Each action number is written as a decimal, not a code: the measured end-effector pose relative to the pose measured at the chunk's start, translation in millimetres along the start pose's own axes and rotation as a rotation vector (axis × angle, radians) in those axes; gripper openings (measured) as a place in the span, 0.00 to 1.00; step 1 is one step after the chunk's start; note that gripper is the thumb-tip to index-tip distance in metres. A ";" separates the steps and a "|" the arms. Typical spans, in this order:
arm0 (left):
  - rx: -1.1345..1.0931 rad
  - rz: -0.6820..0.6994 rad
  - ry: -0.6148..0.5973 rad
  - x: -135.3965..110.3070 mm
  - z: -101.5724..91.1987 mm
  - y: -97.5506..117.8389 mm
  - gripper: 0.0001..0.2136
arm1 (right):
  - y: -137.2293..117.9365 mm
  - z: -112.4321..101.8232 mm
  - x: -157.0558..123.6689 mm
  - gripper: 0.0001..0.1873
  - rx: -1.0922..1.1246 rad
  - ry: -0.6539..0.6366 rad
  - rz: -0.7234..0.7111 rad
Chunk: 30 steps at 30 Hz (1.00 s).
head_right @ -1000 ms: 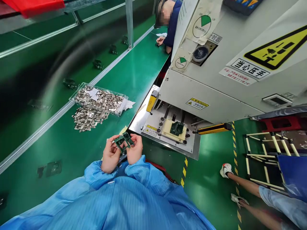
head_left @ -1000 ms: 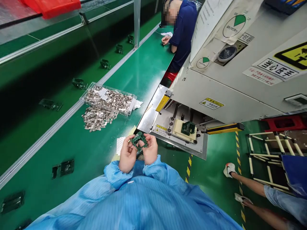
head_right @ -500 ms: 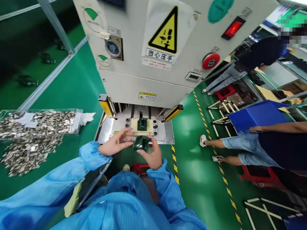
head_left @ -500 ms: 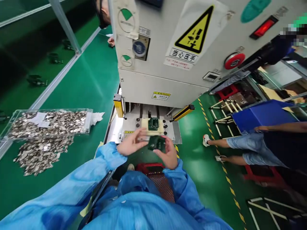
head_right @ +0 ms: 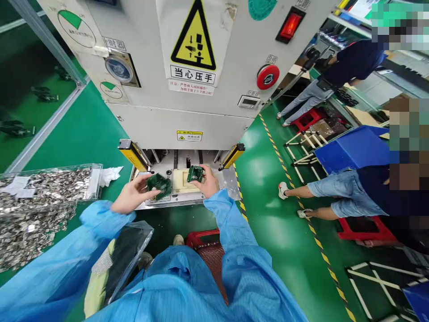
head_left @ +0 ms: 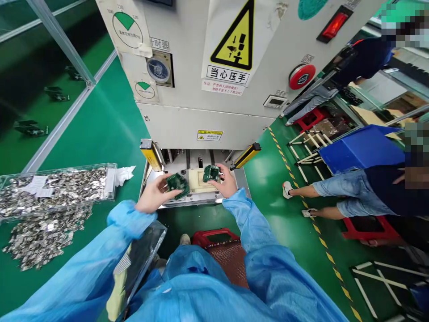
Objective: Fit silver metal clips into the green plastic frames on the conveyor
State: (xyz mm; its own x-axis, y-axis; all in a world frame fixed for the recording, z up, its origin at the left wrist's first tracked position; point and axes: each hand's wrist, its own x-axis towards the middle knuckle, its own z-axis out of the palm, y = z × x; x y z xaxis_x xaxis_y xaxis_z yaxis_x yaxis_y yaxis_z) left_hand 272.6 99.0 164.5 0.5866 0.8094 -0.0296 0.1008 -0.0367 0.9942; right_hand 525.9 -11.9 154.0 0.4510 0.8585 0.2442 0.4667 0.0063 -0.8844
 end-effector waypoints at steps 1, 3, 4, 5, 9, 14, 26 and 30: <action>0.000 -0.050 0.029 -17.3 -16.8 -8.1 0.31 | 1.8 3.4 3.9 0.34 -0.019 -0.046 0.000; 0.023 -0.161 0.054 -49.3 -43.3 -27.5 0.31 | 5.1 8.3 10.0 0.33 -0.028 -0.121 -0.008; 0.038 -0.209 0.050 -62.3 -51.8 -37.9 0.31 | 6.4 10.0 12.4 0.33 -0.027 -0.148 -0.015; 0.052 -0.242 0.041 -72.5 -56.9 -48.0 0.31 | 7.1 11.1 14.6 0.33 -0.029 -0.174 -0.019; 0.067 -0.277 0.061 -83.3 -53.5 -75.5 0.31 | 4.9 10.9 19.9 0.35 -0.134 -0.235 -0.025; 0.019 -0.329 0.033 -64.2 -41.1 -86.1 0.32 | 14.5 -7.2 2.2 0.46 -0.251 -0.129 -0.025; 0.008 -0.326 -0.085 -38.9 -49.7 -96.5 0.35 | 114.6 -57.7 -62.5 0.33 0.027 0.540 0.705; -0.027 -0.290 -0.180 -30.0 -56.0 -96.9 0.32 | 123.9 -57.2 -54.4 0.32 0.034 0.572 0.717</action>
State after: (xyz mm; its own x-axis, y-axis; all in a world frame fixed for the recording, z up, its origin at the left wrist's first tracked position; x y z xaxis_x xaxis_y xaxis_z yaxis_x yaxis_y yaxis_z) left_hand 200.3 111.1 74.8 0.6693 0.6674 -0.3265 0.2641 0.1969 0.9442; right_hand 602.7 -87.1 53.9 0.9361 0.2777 -0.2157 -0.0888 -0.4071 -0.9091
